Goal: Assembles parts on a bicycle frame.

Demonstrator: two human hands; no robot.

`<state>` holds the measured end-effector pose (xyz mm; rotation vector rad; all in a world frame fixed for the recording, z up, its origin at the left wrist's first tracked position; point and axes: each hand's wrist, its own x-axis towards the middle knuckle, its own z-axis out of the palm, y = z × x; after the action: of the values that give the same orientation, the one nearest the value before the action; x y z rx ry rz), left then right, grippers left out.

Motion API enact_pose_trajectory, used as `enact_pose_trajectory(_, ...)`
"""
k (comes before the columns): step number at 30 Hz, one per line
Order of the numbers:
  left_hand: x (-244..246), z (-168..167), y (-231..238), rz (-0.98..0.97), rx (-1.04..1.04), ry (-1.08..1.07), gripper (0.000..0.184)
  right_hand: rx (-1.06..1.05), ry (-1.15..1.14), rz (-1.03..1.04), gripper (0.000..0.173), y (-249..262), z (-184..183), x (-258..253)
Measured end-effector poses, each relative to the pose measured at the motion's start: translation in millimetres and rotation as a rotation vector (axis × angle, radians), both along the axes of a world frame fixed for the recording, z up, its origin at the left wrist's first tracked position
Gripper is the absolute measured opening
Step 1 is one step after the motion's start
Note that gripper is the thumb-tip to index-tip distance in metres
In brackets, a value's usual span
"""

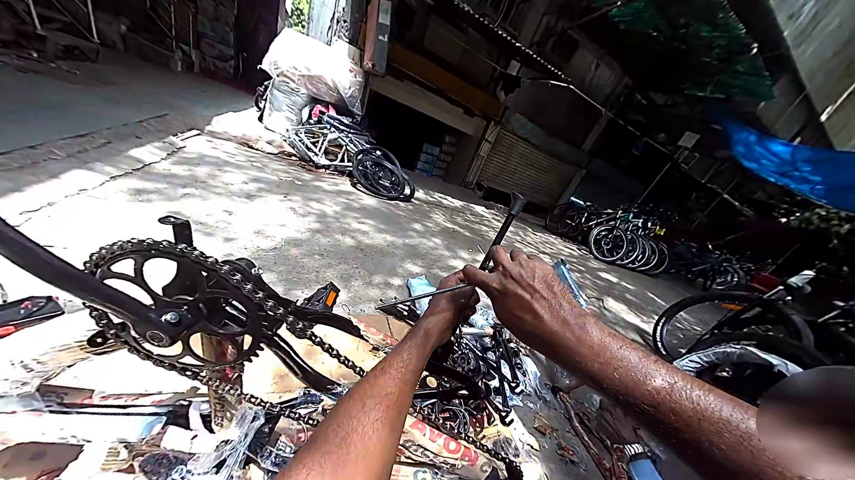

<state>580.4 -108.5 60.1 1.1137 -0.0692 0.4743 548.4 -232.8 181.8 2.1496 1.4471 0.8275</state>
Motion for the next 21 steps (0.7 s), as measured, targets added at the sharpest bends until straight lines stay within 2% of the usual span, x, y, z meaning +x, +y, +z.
enact_pose_trajectory(3, 5, -4, 5, -0.032, 0.01, -0.06, 0.013, 0.011, 0.006, 0.027, 0.032, -6, -5, 6)
enact_pose_trajectory(8, 7, -7, 4, -0.057, -0.005, -0.091, 0.015, 0.063, -0.031, 0.139, 0.02, -9, -11, 21)
enact_pose_trajectory(11, 10, -8, 5, -0.056, 0.059, -0.063, 0.026, 0.293, 0.098, 0.071, 0.032, -1, -7, 32)
enact_pose_trajectory(12, 11, -9, 6, -0.058, 0.071, -0.062, 0.031, 0.436, 0.254, -0.016, 0.035, 2, -3, 33)
enact_pose_trajectory(14, 11, -8, 7, -0.065, 0.077, -0.047, 0.035, 0.794, 0.738, -0.164, 0.033, 6, 6, 37)
enact_pose_trajectory(16, 10, -7, 8, -0.08, 0.058, -0.03, 0.033, 1.198, 1.305, -0.202, 0.026, 4, 7, 38)
enact_pose_trajectory(17, 10, -6, 8, -0.084, 0.058, -0.025, 0.033, 1.341, 1.492, -0.181, 0.026, 0, 4, 36)
enact_pose_trajectory(19, 10, -6, 7, -0.093, 0.072, -0.025, 0.033, 1.453, 1.706, -0.133, 0.027, -11, -2, 32)
enact_pose_trajectory(21, 10, -7, 6, -0.094, 0.069, -0.028, 0.033, 1.427, 1.771, -0.124, 0.033, -21, -5, 30)
